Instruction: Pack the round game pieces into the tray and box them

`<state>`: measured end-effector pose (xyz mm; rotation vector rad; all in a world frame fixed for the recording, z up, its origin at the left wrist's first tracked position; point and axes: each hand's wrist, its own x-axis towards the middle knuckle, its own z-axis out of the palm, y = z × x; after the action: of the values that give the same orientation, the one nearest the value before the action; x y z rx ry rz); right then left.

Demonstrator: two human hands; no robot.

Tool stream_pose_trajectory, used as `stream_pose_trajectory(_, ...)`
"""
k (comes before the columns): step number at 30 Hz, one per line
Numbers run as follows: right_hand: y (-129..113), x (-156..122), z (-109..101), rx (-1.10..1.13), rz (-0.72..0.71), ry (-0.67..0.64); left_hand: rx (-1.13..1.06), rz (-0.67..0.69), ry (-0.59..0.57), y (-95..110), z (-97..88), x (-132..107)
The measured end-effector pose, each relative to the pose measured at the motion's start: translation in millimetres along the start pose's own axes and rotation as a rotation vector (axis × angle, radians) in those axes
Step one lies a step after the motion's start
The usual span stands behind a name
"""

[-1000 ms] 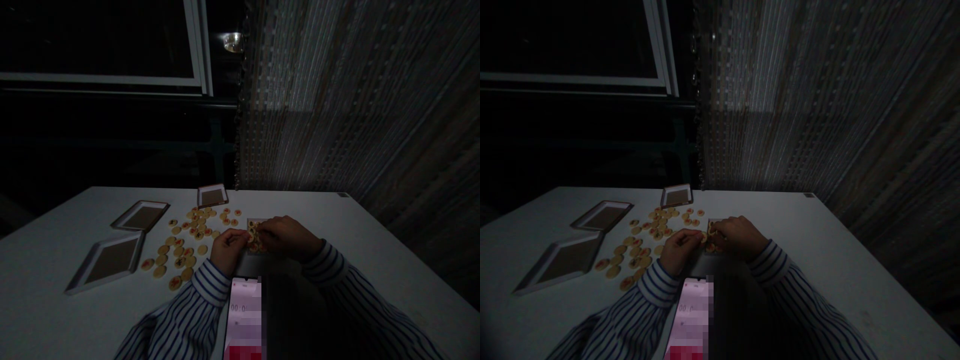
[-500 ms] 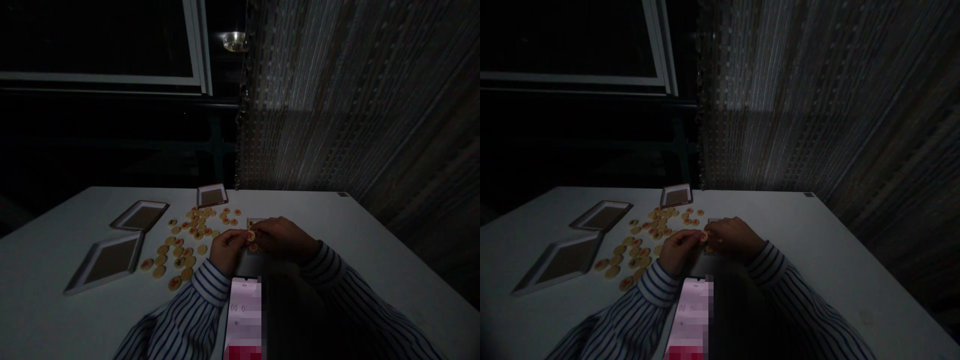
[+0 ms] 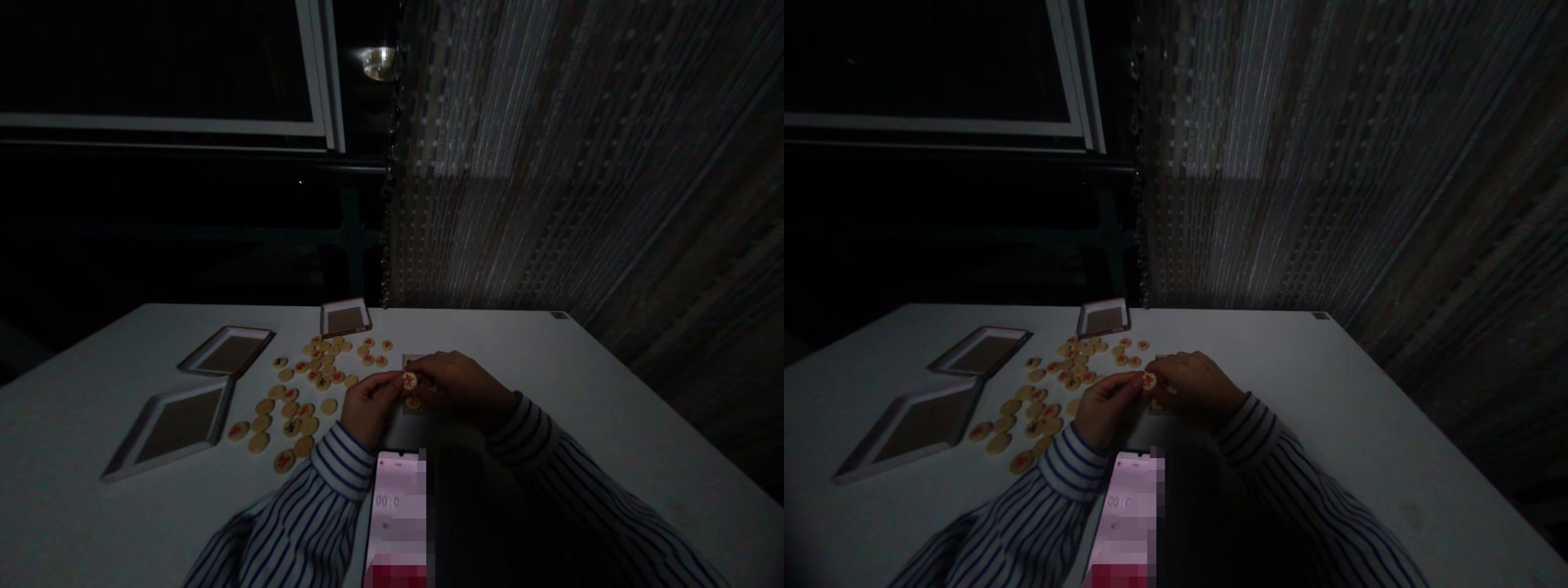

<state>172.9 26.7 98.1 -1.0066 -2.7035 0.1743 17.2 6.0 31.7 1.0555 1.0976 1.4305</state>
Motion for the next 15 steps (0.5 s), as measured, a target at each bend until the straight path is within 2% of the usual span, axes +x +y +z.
stream_pose_trajectory(5, 0.9, 0.6, 1.5, -0.009, 0.008, -0.007, -0.013, 0.006, -0.030, -3.5, -1.2, 1.0)
stream_pose_trajectory(11, 0.5, 1.6, 1.9, -0.019, 0.019, -0.018, 0.062, 0.030, -0.020, -3.9, -2.4, 0.5)
stream_pose_trajectory(15, -0.7, 1.6, 0.9, -0.032, 0.030, -0.021, 0.091, 0.048, -0.052, -5.5, -2.9, 1.1)
